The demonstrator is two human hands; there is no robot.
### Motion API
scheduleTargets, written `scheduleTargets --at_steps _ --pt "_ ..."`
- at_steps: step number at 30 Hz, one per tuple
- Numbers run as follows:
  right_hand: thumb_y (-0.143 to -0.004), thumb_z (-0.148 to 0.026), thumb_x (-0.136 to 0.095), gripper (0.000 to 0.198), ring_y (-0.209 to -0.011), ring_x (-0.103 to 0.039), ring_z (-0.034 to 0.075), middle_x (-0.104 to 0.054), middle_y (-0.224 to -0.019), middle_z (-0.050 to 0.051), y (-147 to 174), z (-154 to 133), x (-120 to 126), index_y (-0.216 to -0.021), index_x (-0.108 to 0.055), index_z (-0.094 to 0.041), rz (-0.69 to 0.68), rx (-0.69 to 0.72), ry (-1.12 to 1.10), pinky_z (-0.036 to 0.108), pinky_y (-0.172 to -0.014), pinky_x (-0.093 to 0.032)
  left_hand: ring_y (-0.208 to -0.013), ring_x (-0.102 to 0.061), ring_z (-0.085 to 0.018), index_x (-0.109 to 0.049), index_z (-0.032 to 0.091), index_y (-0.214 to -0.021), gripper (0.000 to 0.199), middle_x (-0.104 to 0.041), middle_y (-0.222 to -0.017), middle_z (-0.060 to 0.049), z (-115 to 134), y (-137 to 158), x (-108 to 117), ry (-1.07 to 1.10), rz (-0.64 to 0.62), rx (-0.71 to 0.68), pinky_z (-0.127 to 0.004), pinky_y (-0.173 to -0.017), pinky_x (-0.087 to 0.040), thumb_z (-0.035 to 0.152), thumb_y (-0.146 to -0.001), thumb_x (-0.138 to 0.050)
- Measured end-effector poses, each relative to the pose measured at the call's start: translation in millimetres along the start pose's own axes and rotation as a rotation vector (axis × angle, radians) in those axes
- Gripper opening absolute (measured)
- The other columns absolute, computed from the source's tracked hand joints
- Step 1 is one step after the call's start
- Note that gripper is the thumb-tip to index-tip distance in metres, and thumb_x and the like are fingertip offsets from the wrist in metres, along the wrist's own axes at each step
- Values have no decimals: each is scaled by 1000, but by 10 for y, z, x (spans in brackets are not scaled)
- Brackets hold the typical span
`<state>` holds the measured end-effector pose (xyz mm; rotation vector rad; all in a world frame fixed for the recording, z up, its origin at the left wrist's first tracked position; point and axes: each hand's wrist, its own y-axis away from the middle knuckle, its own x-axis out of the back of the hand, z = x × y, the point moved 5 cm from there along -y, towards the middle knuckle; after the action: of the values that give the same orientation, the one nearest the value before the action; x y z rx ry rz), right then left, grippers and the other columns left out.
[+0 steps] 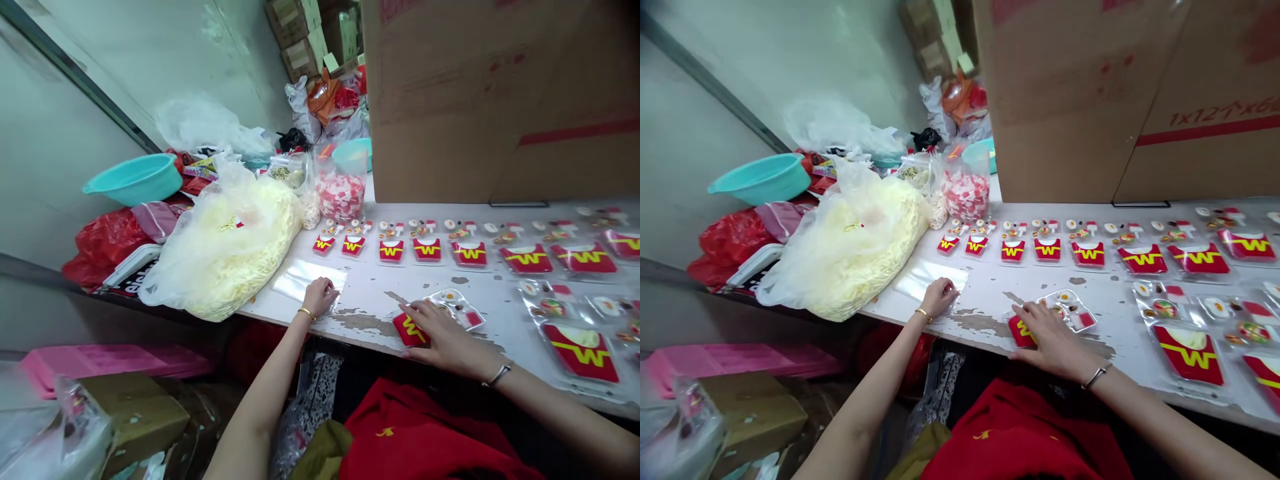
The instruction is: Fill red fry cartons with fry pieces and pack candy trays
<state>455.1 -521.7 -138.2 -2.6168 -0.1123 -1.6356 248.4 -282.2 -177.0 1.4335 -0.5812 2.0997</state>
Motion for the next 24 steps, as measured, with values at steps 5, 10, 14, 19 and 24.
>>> scheduleTargets --at_steps 5,10,14,19,24 --pt "-52 -83 -56 120 -135 -18 41 -29 -145 20 -127 363 -92 -146 -19 -18 17 184 268 60 -105 -9 -75 -53 -14 -59 16 -80 12 -60 -81 -3 -20 7 -56 68 64 -23 -26 -69 -38 25 -84 -52" --pt "-64 -72 -58 104 -116 -43 34 -50 -123 17 -188 398 -94 -146 -22 -19 2 168 232 51 -100 -26 -73 -53 -13 -60 17 -78 14 -61 -78 -2 384 71 -152 133 68 -110 -26 -69 -37 26 -84 -52" --pt "-64 -70 -58 104 -108 -46 32 -49 -123 17 -193 245 15 -147 -19 -20 46 133 188 45 -91 -33 -71 -53 -13 -61 17 -77 17 -61 -75 -2 798 159 -368 262 -19 -168 -26 -68 -38 29 -85 -51" --pt "-62 -71 -58 106 -102 -47 32 -53 -114 16 -113 212 -7 -146 -22 -18 -16 118 235 44 -88 -32 -68 -52 -12 -60 16 -77 24 -59 -70 0 1015 162 -501 444 -105 -169 -24 -64 -39 33 -88 -46" --pt "-56 -79 -58 118 -95 -48 31 -54 -109 16 -84 201 -83 -146 -18 -15 -43 62 258 43 -83 -34 -74 -54 -13 -60 16 -78 23 -61 -77 -1 1246 152 -465 318 -142 -330 -27 -73 -38 32 -89 -47"
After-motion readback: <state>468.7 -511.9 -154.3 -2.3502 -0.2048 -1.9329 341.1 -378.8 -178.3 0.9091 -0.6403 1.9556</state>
